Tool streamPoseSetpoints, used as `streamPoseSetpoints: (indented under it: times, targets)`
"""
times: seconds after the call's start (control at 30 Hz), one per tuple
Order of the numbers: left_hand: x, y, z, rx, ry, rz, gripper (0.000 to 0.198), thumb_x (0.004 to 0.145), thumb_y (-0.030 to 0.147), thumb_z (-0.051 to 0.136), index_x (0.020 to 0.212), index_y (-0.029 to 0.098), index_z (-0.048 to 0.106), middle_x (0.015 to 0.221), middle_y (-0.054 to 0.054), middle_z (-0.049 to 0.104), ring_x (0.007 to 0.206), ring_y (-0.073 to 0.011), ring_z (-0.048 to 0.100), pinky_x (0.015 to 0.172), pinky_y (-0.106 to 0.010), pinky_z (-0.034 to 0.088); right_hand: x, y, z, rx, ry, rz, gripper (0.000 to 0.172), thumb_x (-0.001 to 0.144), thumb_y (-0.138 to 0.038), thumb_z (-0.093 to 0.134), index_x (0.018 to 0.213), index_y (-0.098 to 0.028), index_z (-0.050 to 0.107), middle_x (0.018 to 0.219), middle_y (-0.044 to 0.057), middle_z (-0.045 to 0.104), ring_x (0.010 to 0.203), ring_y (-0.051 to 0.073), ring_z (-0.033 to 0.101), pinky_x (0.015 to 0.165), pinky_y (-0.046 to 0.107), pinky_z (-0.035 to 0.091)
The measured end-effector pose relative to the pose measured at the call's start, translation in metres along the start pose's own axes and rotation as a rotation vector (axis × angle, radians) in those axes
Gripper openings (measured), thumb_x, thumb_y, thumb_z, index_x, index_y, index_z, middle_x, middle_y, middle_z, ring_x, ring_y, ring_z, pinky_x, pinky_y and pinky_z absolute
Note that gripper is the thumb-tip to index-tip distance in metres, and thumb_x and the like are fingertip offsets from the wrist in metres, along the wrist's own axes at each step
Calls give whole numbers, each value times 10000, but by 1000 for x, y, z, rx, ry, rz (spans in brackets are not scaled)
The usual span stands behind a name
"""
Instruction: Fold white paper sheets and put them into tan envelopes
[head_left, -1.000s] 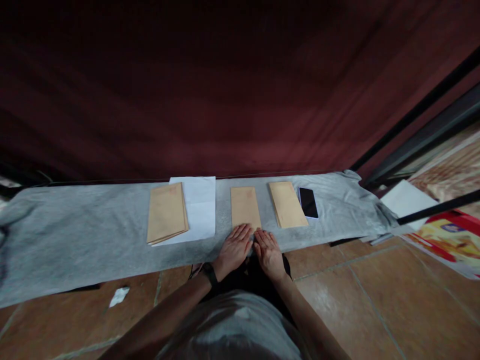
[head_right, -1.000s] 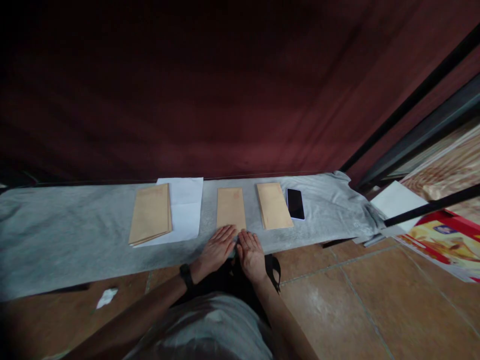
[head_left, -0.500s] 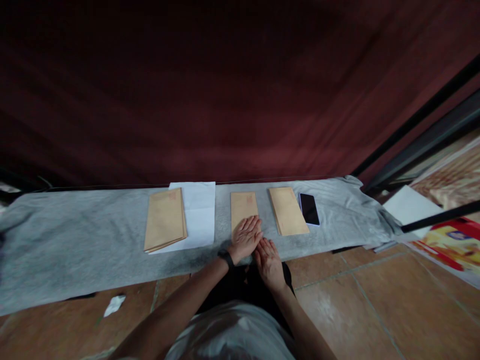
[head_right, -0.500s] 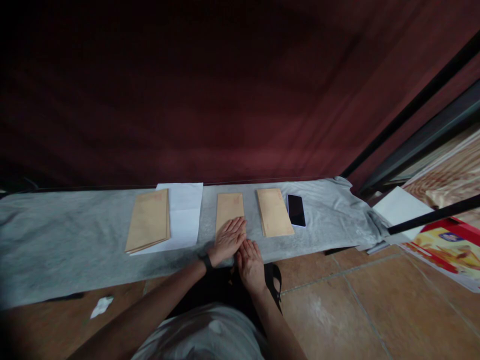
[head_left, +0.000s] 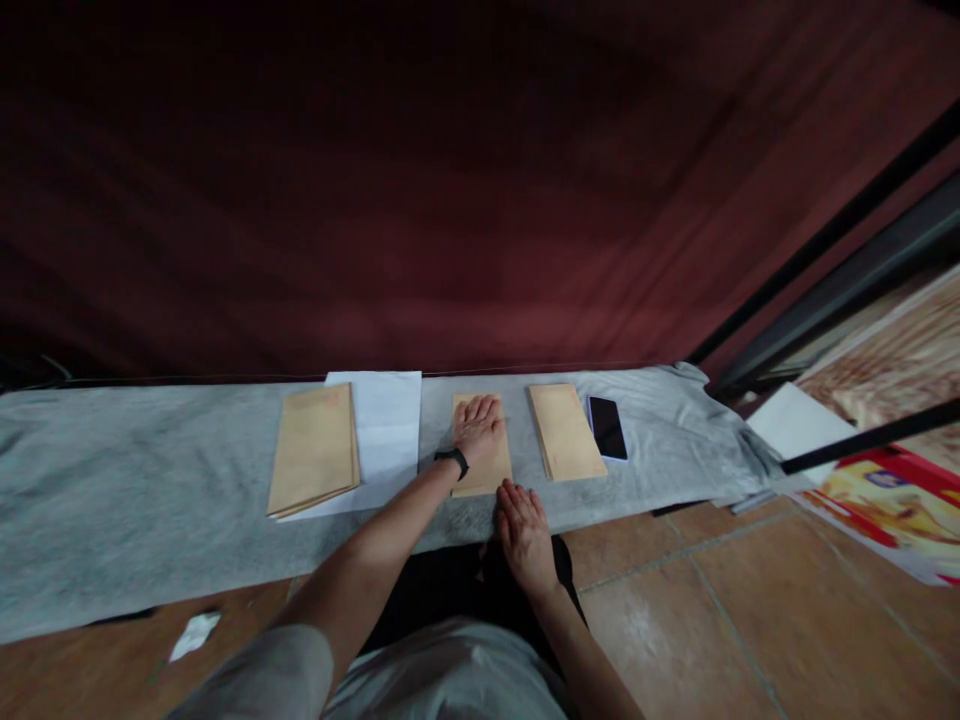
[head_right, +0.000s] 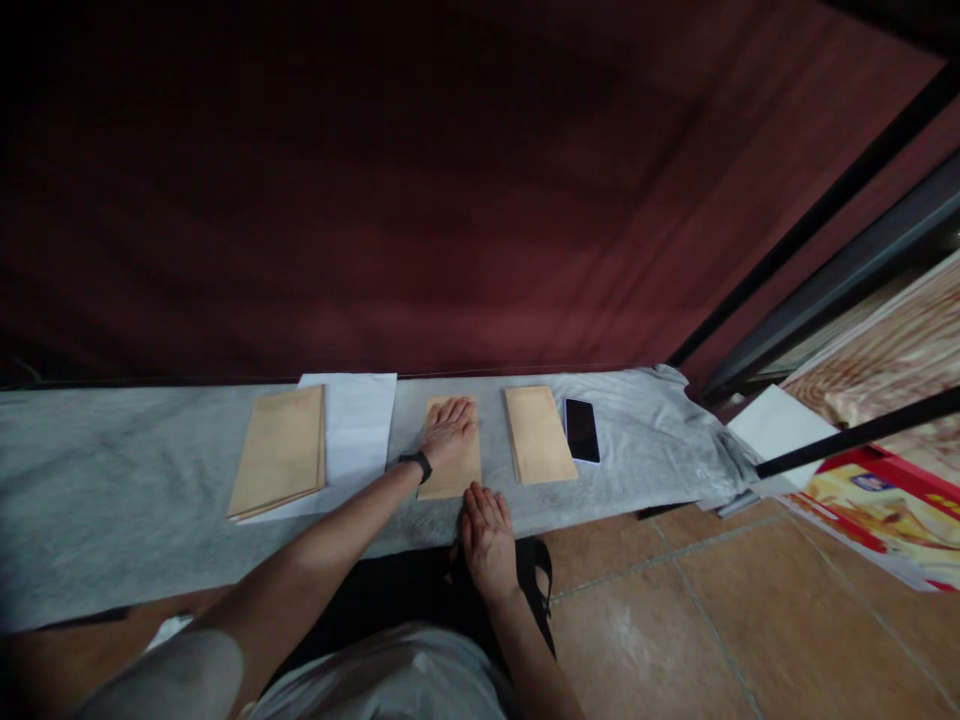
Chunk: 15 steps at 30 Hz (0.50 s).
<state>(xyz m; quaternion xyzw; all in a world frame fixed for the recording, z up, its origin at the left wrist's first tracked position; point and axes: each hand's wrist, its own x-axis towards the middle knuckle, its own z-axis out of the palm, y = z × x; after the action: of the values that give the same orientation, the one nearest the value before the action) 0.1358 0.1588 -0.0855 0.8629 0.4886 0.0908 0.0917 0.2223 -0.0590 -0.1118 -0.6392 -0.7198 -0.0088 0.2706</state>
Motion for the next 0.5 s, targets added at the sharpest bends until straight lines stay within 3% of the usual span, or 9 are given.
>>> streamPoseSetpoints:
  times: [0.13, 0.23, 0.5]
  targets:
    - [14, -1, 1, -7, 0, -2, 550, 1009, 295, 322, 1554, 225, 336, 1589, -67, 397, 1517, -221, 224, 1235, -489, 91, 0, 0, 1, -10, 9, -1, 451, 1018, -160, 389, 1456, -143, 497, 1479, 111, 542, 1384, 235, 491, 1193, 477, 339]
    - [10, -1, 1, -7, 1, 11, 555, 1014, 342, 330, 1554, 215, 339, 1602, -73, 373, 1523, -235, 208, 1237, -491, 76, 0, 0, 2, -10, 10, 6, 455, 1016, -154, 391, 1458, -149, 496, 1474, 107, 548, 1382, 230, 493, 1196, 469, 334]
    - [-50, -5, 5, -4, 9, 184, 556, 1031, 414, 297, 1545, 212, 364, 1623, -54, 329, 1526, -244, 201, 1240, -481, 99, -1, 2, 4, 3, 20, -1, 445, 1005, -161, 420, 1439, -146, 519, 1460, 114, 563, 1383, 229, 490, 1200, 469, 328]
